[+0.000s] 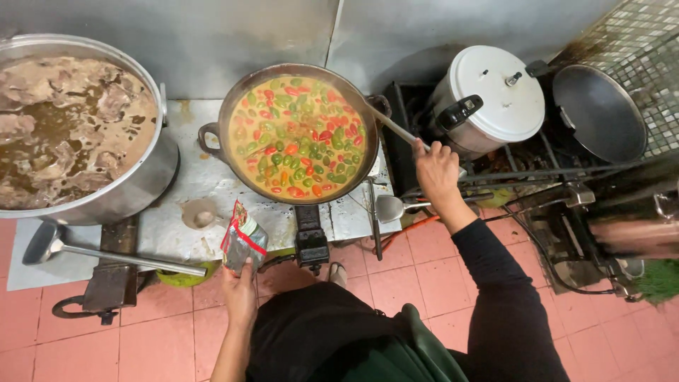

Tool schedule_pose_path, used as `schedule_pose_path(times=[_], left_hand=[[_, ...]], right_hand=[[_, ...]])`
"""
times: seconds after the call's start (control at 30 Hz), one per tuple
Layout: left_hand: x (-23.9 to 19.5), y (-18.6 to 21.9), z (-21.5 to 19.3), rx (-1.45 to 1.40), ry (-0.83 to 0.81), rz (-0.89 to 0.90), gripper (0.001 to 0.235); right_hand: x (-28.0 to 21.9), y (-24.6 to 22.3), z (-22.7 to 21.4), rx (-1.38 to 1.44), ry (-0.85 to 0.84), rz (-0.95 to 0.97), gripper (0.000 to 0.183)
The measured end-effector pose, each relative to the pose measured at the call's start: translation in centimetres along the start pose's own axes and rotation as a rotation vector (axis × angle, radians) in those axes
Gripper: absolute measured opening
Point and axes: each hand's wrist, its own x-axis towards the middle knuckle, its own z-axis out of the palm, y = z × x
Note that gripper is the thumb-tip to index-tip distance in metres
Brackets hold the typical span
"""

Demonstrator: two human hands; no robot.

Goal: Selecting various seasoning packets from a storage area and adding them to a cooking pot of vegetables.

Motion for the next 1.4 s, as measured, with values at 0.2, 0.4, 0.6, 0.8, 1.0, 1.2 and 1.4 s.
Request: schedule_pose_path(times=[0.2, 0.4, 0.6, 0.8, 1.0, 1.2, 1.4], left_hand=[[0.0, -0.3, -0.6, 0.139, 0.056, 0.008, 0.030], [0.0, -0.1, -0.4, 0.072, 0.029, 0.022, 0.027], [0.0, -1.3, -1.1, 0.063, 0.053, -0.013, 0.022], [-0.2, -2.2, -1.6, 0.026, 0.054, -0.055, 0.021], [-0.8, -0.7, -1.0, 0.072, 0.027, 0.063, 0.026], [-1.4, -1.3, -1.6, 0.091, 0.078, 0.040, 0.027], [-1.1, -1.6, -1.0, 0.181, 0.084, 0.003, 0.027]], right_hand=[[-2.7, 1.3, -1.5, 0.065, -0.281, -0.050, 0.038], [-2.7, 2.2, -5.3, 0.389, -0.726, -0.114, 0.042], [-5.0, -1.7, -2.6, 0.602, -0.843, -0.034, 0.045], [-7.5, -8.9, 1.2, 0.972, -0.764, 0.034, 0.044], [-8.4, -14.8, 3.6, 1.310, -0.968, 0.348, 0.050], [-7.3, -13.1, 2.3, 1.236, -0.893, 0.370, 0.049], [-6.6, -10.8, 3.2, 1.029, -0.638, 0.362, 0.043]])
